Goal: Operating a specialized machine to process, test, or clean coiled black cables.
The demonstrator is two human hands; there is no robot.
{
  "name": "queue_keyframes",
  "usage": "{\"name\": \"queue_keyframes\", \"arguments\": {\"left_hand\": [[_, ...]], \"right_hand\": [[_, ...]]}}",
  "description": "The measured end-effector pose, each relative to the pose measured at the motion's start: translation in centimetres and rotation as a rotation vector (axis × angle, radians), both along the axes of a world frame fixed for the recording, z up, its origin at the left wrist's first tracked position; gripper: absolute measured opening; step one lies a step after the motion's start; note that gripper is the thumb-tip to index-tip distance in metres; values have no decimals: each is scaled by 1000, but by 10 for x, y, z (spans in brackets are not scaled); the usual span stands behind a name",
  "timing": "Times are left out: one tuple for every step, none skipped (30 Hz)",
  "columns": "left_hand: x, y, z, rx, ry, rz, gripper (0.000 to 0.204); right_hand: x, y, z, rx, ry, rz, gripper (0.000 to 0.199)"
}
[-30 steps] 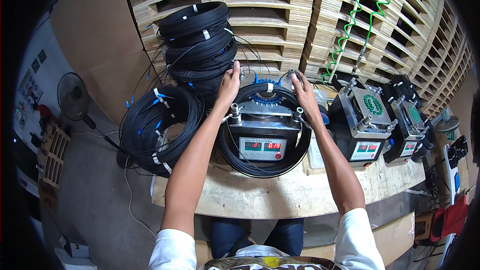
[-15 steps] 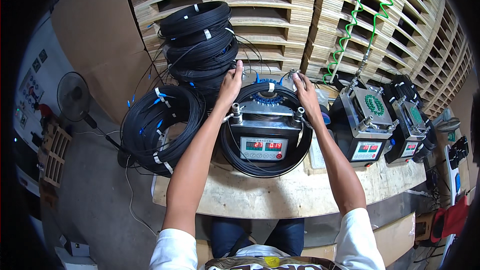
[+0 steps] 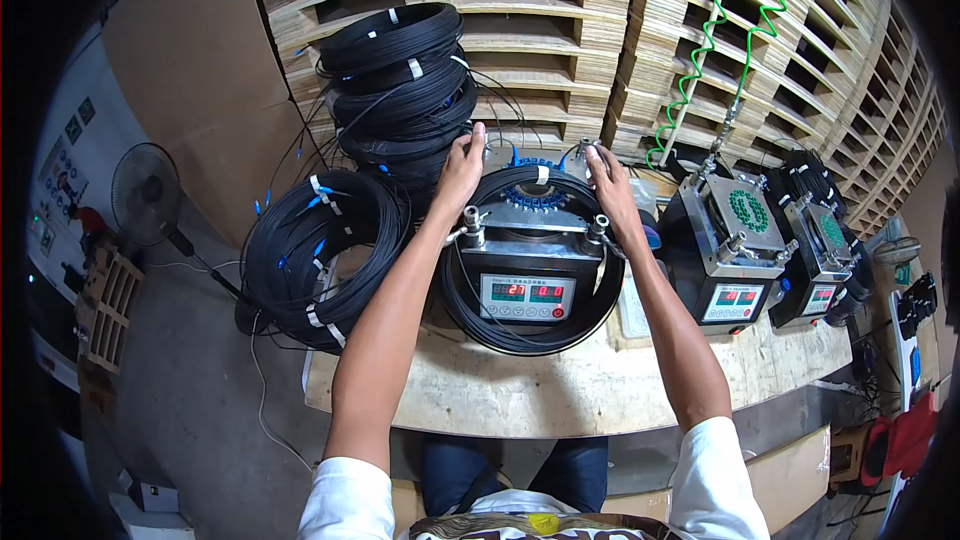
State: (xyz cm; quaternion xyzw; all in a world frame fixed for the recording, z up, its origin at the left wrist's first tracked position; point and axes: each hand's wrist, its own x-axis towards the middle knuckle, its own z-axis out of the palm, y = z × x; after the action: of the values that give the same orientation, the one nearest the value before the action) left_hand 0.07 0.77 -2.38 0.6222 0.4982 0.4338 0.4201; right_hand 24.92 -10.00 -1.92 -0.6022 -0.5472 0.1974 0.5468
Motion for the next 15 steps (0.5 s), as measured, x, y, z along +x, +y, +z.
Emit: {"name": "queue_keyframes", "arguments": {"left_hand": [[0,-1,0,-1,1,0,94],[0,-1,0,-10,10,-2,94],[0,-2,1,-17,18,-4,94],[-1,-2,2,-17,17,-4,94],[-2,-3,3,-9,33,-6,94],[-3,-4,5,-1,48,-9,94],[-3,-5,6,0,48,-9,94],[-3,-6,7,-9,55,0,94],[-2,-8,8,-18,62,7,94],[-1,-10,9,-18,61,5,94],[0,-11,10,-16,58,8,94],[-1,-11,10,-13,56,14,94],[-2,-10,9,-13,57,16,94],[-3,-10,9,-4,56,17,95],[-2,-10,10,4,54,13,95]], "right_hand": [[-1,0,0,2,-2,-9,73],[-1,0,-1,1,-1,-9,73],[-1,-2,2,-29,9,-15,73],[-2,-4,5,-60,20,-20,73],[-3,-5,7,-60,19,-19,73],[-3,-7,8,-70,20,-17,73],[-4,-8,9,-80,20,-16,73],[-5,-8,10,-80,20,-15,73],[-5,-8,9,-57,24,-20,73],[-4,-8,8,-34,29,-25,74],[-3,-8,7,-34,28,-27,74],[-4,-7,7,-27,22,-24,74],[-5,-7,6,-19,15,-21,74],[-5,-6,6,-19,16,-18,74],[-5,-5,5,-19,8,-11,74]]}}
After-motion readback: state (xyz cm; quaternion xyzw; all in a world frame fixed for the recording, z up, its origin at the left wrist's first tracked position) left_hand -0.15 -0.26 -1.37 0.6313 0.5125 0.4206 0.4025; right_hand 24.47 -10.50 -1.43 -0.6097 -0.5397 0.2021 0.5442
